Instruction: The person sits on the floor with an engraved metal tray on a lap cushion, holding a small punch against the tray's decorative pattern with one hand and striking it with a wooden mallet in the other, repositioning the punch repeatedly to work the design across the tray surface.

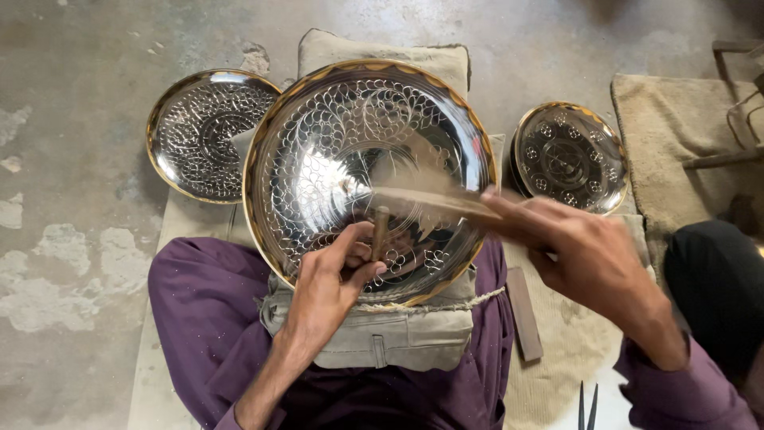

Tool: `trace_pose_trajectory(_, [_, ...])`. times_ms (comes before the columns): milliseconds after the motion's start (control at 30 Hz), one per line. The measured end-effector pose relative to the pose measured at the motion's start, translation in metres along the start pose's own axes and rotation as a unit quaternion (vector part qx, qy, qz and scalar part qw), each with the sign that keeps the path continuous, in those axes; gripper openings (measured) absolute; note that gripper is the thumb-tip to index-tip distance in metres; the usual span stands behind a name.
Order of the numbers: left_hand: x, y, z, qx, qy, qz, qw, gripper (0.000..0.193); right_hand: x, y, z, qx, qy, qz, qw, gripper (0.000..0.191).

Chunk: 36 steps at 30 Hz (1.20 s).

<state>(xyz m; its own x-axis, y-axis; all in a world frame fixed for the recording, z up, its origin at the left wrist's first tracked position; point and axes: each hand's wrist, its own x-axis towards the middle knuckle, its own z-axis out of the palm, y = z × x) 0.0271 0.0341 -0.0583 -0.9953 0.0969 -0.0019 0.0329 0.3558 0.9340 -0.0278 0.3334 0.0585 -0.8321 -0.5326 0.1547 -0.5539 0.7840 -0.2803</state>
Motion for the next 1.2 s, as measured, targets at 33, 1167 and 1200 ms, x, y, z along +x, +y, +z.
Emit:
trace_pose_trajectory(33, [0.0, 0.0, 0.001, -0.003, -0.009, -0.016, 1.0, 0.046, 0.0, -0.004, -0.003, -0.084, -0.023, 0.009, 0.996, 0.072])
trace_pose_trajectory(1167, [0.012, 0.011, -0.004, -0.031, -0.117, 0.017, 0.992, 0.047, -0.046, 0.017, 0.027, -0.028, -0.015, 0.144, 0.989, 0.065])
trace_pose_trajectory(1200, [0.013, 0.013, -0.005, -0.012, -0.125, 0.012, 0.992, 0.048, -0.052, 0.017, 0.031, 0.032, 0.017, 0.153, 0.988, 0.065])
